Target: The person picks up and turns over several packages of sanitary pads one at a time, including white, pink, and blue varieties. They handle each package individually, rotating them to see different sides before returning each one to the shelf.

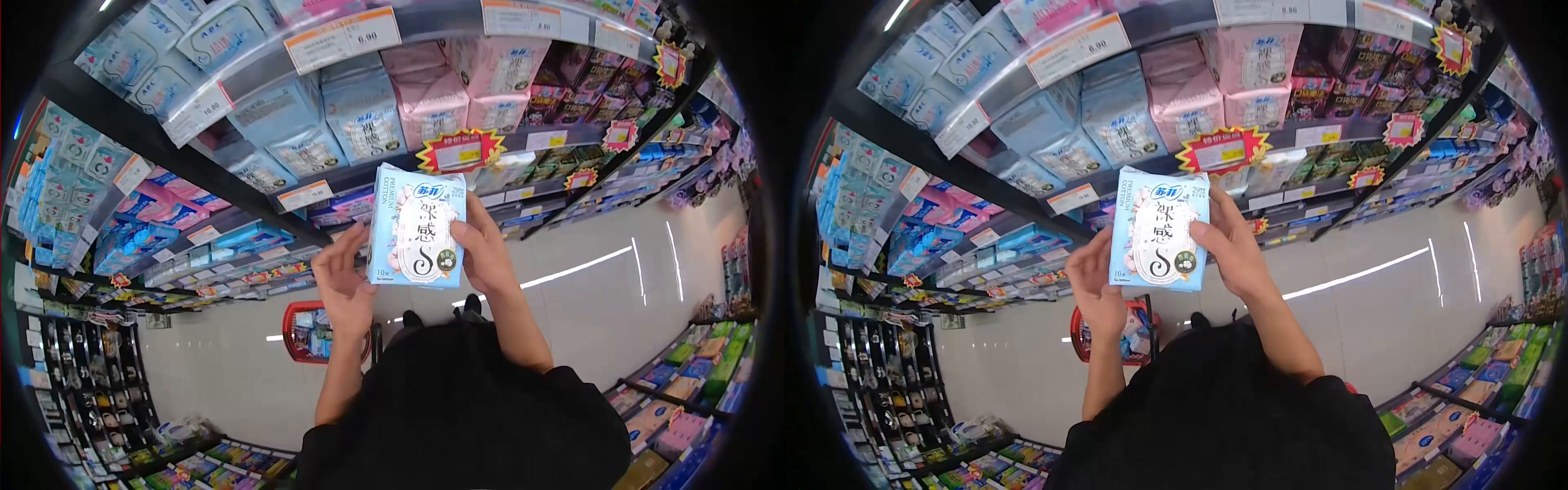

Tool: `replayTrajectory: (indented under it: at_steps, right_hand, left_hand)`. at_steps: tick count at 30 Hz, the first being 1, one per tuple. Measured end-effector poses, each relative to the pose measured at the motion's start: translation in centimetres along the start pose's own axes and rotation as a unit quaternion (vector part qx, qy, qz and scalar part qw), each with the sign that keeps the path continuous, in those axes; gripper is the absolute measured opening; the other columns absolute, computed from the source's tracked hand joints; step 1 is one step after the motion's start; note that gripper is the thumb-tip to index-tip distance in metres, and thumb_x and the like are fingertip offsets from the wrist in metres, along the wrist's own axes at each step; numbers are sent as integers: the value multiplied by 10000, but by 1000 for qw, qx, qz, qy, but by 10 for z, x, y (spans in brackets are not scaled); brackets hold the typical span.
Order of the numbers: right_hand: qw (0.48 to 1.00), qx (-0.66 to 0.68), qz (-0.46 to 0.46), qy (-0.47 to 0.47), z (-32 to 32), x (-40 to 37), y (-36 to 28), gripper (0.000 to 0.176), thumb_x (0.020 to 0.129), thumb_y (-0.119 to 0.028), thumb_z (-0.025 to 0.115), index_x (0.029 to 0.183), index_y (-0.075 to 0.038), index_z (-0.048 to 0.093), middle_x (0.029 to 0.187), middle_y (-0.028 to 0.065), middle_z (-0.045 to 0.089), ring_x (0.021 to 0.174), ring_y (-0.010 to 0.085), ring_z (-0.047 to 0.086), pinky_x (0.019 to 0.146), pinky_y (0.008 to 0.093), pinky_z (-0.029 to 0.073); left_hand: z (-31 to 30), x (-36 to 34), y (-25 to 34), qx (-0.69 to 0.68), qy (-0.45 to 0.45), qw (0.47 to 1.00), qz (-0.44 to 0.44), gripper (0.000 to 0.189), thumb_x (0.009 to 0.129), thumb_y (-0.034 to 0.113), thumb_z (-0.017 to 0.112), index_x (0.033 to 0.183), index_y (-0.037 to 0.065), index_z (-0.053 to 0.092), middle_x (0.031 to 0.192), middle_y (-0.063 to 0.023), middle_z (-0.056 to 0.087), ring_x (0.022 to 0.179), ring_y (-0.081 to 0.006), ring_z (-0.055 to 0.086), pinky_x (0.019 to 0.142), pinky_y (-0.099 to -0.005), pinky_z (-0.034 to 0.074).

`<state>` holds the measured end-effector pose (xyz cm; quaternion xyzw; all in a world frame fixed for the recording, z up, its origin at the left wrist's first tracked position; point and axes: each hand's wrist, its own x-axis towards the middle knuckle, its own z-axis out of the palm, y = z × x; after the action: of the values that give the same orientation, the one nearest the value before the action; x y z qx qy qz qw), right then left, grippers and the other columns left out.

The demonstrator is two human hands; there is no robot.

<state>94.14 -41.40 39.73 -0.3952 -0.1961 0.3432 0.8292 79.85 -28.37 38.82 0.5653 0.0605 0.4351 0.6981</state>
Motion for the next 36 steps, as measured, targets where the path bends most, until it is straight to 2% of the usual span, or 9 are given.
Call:
replayTrajectory:
  at_steps: [1,4,5,8,9,13,21,25,36]
  right_hand:
    - [1000,-10,5,-16,-4,-1,2,695,871,-89,601,1444,31,225,1370,180,431,1246,233,452,1029,361,371]
    - [998,-52,5,-28,-11,-5,9,699,861,-67,611,1440,32,232,1377,185,419,1246,247,452,1029,361,373]
    - [996,-72,3,-56,-13,-4,7,699,856,-41,608,1441,30,233,1381,192,412,1259,262,444,1031,363,374]
    - [994,-82,2,-66,-20,-3,12,683,863,-46,598,1442,23,241,1394,198,403,1276,270,433,1041,372,366]
    - [994,-83,1,-69,-23,-3,13,675,868,-50,590,1446,17,247,1403,199,402,1290,269,421,1052,374,355]
    - [992,-109,32,-52,-24,-6,4,690,854,-56,611,1454,-4,275,1390,180,427,1282,243,423,1061,368,340]
    - [990,-128,23,-50,-34,-12,-1,689,847,-28,617,1450,-2,283,1367,153,447,1207,217,459,1035,356,360]
    - [990,-133,16,-50,-38,-14,1,673,859,-35,609,1442,19,279,1363,161,449,1212,221,457,1039,361,357]
    - [992,-121,29,-32,-46,-21,-2,705,844,-41,621,1446,19,260,1337,173,456,1223,240,451,1047,367,353]
  left_hand:
    - [-4,-5,-2,31,1,999,-34,740,785,380,764,1324,76,357,1409,-213,387,1280,-324,426,999,-451,399]
    - [-10,-5,2,-36,-8,983,-180,898,776,504,731,1422,70,282,1403,-209,389,1259,-312,435,999,-439,398]
    - [-16,-6,-5,24,-33,982,-182,933,774,458,731,1459,59,238,1401,-208,382,1239,-297,444,1004,-427,393]
    - [-8,-4,-2,46,-57,979,-191,878,784,327,718,1461,43,236,1400,-211,376,1245,-295,439,1011,-418,384]
    - [-6,-4,-3,41,-55,980,-185,834,782,227,678,1463,44,233,1391,-208,382,1250,-297,436,1009,-420,385]
    - [0,-7,-15,15,-39,981,-188,794,785,163,626,1457,17,229,1395,-206,383,1264,-299,428,1047,-417,346]
    - [6,-13,-30,14,-40,982,-184,763,782,148,587,1444,-13,243,1408,-201,381,1294,-296,403,1092,-412,286]
    - [7,-15,-34,13,-44,981,-188,767,786,196,606,1436,-8,254,1422,-191,379,1328,-288,382,1091,-403,305]
    - [14,-19,-37,-15,-54,981,-188,761,795,172,602,1433,-33,242,1417,-207,367,1318,-293,379,1098,-407,276]
